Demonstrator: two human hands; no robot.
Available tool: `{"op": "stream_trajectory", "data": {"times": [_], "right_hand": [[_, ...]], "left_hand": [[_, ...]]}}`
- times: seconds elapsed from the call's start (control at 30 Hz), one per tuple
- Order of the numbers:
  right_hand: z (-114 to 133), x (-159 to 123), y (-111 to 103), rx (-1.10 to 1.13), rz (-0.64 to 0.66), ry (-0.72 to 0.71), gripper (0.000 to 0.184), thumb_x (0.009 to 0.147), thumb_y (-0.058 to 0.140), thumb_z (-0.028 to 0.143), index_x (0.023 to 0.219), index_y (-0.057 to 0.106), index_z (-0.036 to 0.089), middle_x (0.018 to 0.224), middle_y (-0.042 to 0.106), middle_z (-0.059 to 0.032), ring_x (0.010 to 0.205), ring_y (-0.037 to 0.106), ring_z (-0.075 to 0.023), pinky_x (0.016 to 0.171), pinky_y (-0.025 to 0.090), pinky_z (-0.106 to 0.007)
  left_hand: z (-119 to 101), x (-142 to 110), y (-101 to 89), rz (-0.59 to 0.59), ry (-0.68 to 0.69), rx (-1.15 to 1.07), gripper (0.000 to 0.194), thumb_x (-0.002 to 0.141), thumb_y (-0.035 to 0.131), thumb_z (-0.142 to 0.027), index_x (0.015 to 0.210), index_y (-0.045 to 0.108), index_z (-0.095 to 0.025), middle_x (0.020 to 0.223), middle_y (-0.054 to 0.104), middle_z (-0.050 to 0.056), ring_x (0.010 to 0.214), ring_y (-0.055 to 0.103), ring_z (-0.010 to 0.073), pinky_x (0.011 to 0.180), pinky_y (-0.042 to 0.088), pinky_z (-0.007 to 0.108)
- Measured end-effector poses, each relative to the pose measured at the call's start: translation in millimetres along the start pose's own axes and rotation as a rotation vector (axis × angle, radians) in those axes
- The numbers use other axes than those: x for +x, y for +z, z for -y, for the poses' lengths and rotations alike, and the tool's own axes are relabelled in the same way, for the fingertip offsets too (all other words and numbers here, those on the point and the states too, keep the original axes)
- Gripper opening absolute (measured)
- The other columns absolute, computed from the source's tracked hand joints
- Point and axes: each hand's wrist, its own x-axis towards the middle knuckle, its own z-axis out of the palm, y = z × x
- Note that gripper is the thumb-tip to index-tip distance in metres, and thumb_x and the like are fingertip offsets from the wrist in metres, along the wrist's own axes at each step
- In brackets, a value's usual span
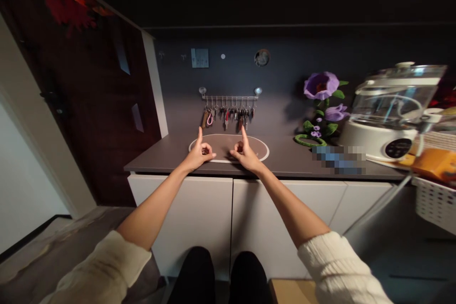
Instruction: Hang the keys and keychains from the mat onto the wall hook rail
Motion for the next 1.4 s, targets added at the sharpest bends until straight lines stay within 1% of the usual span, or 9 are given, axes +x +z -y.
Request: {"op": "stream_trajectory", "data": {"times": [0.13, 0.3, 0.5, 0.6, 0.7, 0.9, 1.07, 1.2, 1.4], "right_hand": [[-7, 5, -6, 0.03, 0.016, 0.08, 0.091, 0.075, 0.054, 0.03, 0.138, -0.011, 0.025, 0.072, 0.048, 0.0035, 0.06, 0.046, -0.0095, 0.063, 0.044, -0.026], [-30, 32, -31, -0.003, -0.091, 0.241, 0.084, 0.071, 0.058, 0.037, 0.138, 0.008, 0.025, 0.087, 0.052, -0.0015, 0.077, 0.052, -0.0133, 0.077, 0.046, -0.032], [-61, 90, -66, -0.068, -0.389, 0.369, 0.1, 0.052, 0.073, 0.042, 0.135, 0.022, 0.021, 0.128, 0.038, -0.0129, 0.114, 0.041, -0.0257, 0.095, 0.037, -0.043], [-78, 118, -80, -0.053, -0.55, 0.396, 0.108, 0.041, 0.079, 0.04, 0.134, 0.025, 0.019, 0.133, 0.033, -0.0149, 0.121, 0.035, -0.028, 0.1, 0.03, -0.044], [-95, 140, -87, 0.014, -0.636, 0.416, 0.11, 0.037, 0.08, 0.037, 0.131, 0.027, 0.02, 0.133, 0.034, -0.0147, 0.122, 0.035, -0.0265, 0.102, 0.029, -0.042], [-119, 165, -82, 0.19, -0.679, 0.375, 0.092, 0.039, 0.08, 0.035, 0.118, 0.035, 0.02, 0.117, 0.049, -0.0084, 0.106, 0.049, -0.0191, 0.092, 0.041, -0.033], [-115, 174, -63, 0.365, -0.633, 0.315, 0.076, 0.047, 0.077, 0.032, 0.109, 0.035, 0.024, 0.099, 0.055, -0.0008, 0.085, 0.055, -0.0131, 0.072, 0.049, -0.026], [-106, 177, -52, 0.507, -0.575, 0.389, 0.058, 0.056, 0.072, 0.037, 0.101, 0.035, 0.028, 0.089, 0.056, 0.0032, 0.064, 0.054, -0.0096, 0.056, 0.047, -0.023], [-100, 183, -43, 0.676, -0.541, 0.423, 0.036, 0.072, 0.056, 0.044, 0.093, 0.031, 0.029, 0.077, 0.054, 0.0058, 0.047, 0.05, -0.0062, 0.045, 0.043, -0.021]], "left_hand": [[7, 8, -4.6, -0.048, -0.144, -0.047, 0.112, 0.064, 0.067, -0.019, 0.135, -0.019, -0.027, 0.068, 0.051, -0.007, 0.055, 0.045, 0.005, 0.057, 0.038, 0.019], [13, 40, -25.0, -0.236, -0.323, 0.055, 0.106, 0.06, 0.072, -0.025, 0.139, 0.001, -0.025, 0.09, 0.056, 0.003, 0.071, 0.051, 0.0094, 0.068, 0.041, 0.024], [25, 104, -53.1, -0.475, -0.272, 0.018, 0.095, 0.041, 0.081, -0.018, 0.126, 0.038, -0.023, 0.121, 0.045, 0.011, 0.115, 0.04, 0.0238, 0.096, 0.03, 0.033], [39, 136, -61.9, -0.56, -0.241, -0.041, 0.085, 0.033, 0.082, -0.012, 0.111, 0.049, -0.02, 0.124, 0.042, 0.012, 0.124, 0.03, 0.0265, 0.101, 0.024, 0.033], [55, 164, -67.0, -0.606, -0.236, -0.118, 0.076, 0.032, 0.081, -0.008, 0.101, 0.05, -0.019, 0.123, 0.044, 0.012, 0.124, 0.031, 0.0251, 0.099, 0.027, 0.032], [76, 199, -58.2, -0.605, -0.24, -0.223, 0.063, 0.038, 0.081, -0.013, 0.092, 0.048, -0.017, 0.089, 0.06, 0.004, 0.087, 0.057, 0.0159, 0.082, 0.039, 0.029], [71, 211, -40.7, -0.421, -0.27, -0.393, 0.035, 0.053, 0.075, -0.018, 0.077, 0.05, -0.016, 0.062, 0.054, -0.004, 0.053, 0.051, 0.0079, 0.061, 0.046, 0.027], [66, 216, -31.3, -0.336, -0.339, -0.538, 0.03, 0.059, 0.072, -0.025, 0.075, 0.048, -0.018, 0.057, 0.05, -0.005, 0.051, 0.052, 0.0101, 0.053, 0.047, 0.028], [69, 218, -17.7, -0.301, -0.383, -0.695, 0.04, 0.062, 0.068, -0.043, 0.083, 0.041, -0.023, 0.066, 0.051, -0.006, 0.06, 0.059, 0.0127, 0.061, 0.049, 0.036]]}}
